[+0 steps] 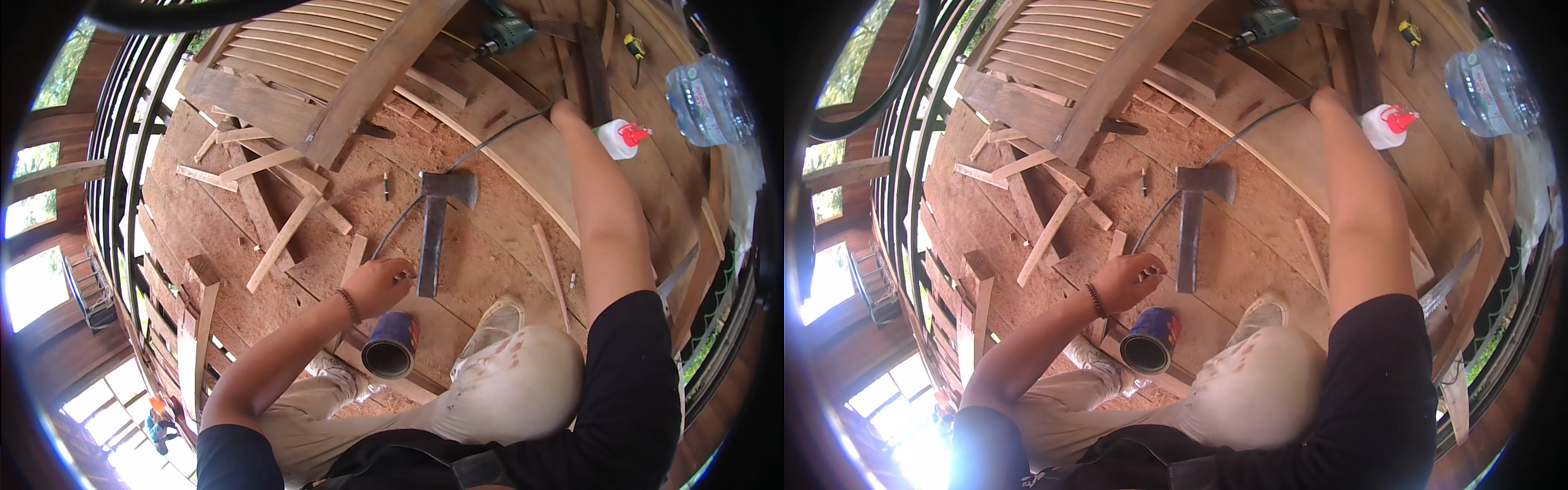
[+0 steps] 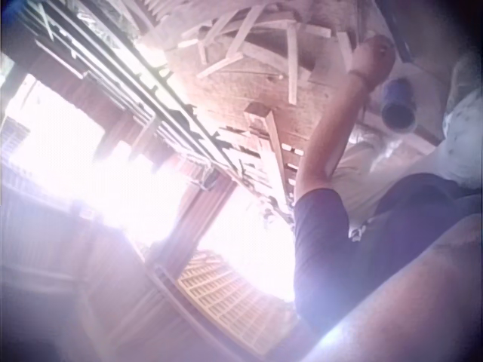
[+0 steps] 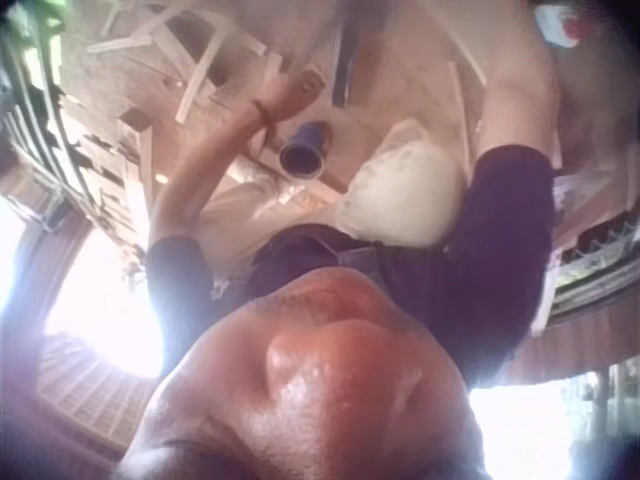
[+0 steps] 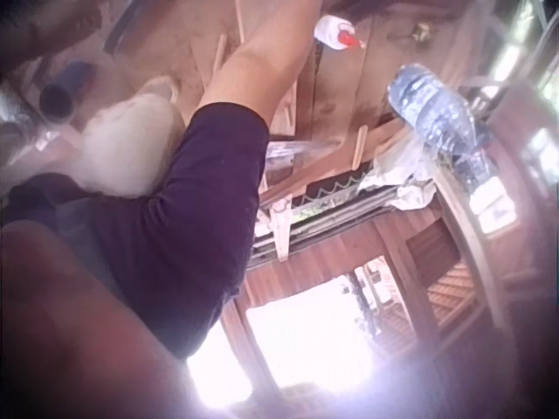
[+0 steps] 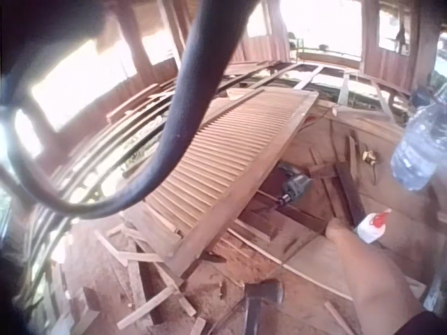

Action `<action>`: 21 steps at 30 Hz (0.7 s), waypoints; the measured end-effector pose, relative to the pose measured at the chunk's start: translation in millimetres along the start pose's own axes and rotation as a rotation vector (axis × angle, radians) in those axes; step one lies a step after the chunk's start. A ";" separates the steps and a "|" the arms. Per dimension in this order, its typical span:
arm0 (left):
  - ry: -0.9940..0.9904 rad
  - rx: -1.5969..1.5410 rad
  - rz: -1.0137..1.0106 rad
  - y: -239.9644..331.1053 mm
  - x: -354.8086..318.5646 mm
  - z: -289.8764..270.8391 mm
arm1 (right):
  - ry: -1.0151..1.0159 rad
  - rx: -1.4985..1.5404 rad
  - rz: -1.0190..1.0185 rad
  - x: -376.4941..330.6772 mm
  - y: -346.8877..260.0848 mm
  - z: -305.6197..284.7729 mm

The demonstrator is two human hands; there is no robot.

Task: The person assembles a wooden slatted structure by applying glue to small wooden pieces and inserting them into a frame. They use a hammer to secure the pieces and a brush to apply a finish from a can. The person moves around the structure to access different sections.

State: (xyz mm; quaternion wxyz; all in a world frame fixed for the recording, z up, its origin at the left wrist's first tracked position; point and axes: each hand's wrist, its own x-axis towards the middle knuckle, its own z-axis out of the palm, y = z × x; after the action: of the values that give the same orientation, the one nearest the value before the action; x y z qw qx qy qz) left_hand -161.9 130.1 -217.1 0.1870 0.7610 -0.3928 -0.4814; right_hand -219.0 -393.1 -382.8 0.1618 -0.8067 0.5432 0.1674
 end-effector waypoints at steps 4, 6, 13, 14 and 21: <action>0.041 -0.001 0.021 -7.3 9.9 -3.5 | 0.109 0.041 -0.086 -3.1 15.3 -8.8; 0.094 0.004 -0.018 -14.7 13.7 -10.1 | 0.243 -0.083 -0.272 -36.0 -2.6 -31.5; 0.390 -0.473 -0.123 -34.3 36.4 -37.2 | 0.216 0.805 -0.447 -202.5 -71.2 -75.2; 0.428 -0.625 -0.139 -30.3 40.1 -39.5 | 0.001 1.052 -0.519 -230.0 -84.9 -68.1; 0.493 -0.976 -0.112 -5.0 39.3 -34.0 | -0.714 1.711 -0.479 -300.7 -138.4 -9.1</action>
State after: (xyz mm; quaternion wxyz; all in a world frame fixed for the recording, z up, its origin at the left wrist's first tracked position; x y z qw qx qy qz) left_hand -120.9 99.4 -227.6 0.5786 0.6959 -0.0275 -0.4245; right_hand -195.7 -100.4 -229.7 0.8823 -0.4064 0.2207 -0.0876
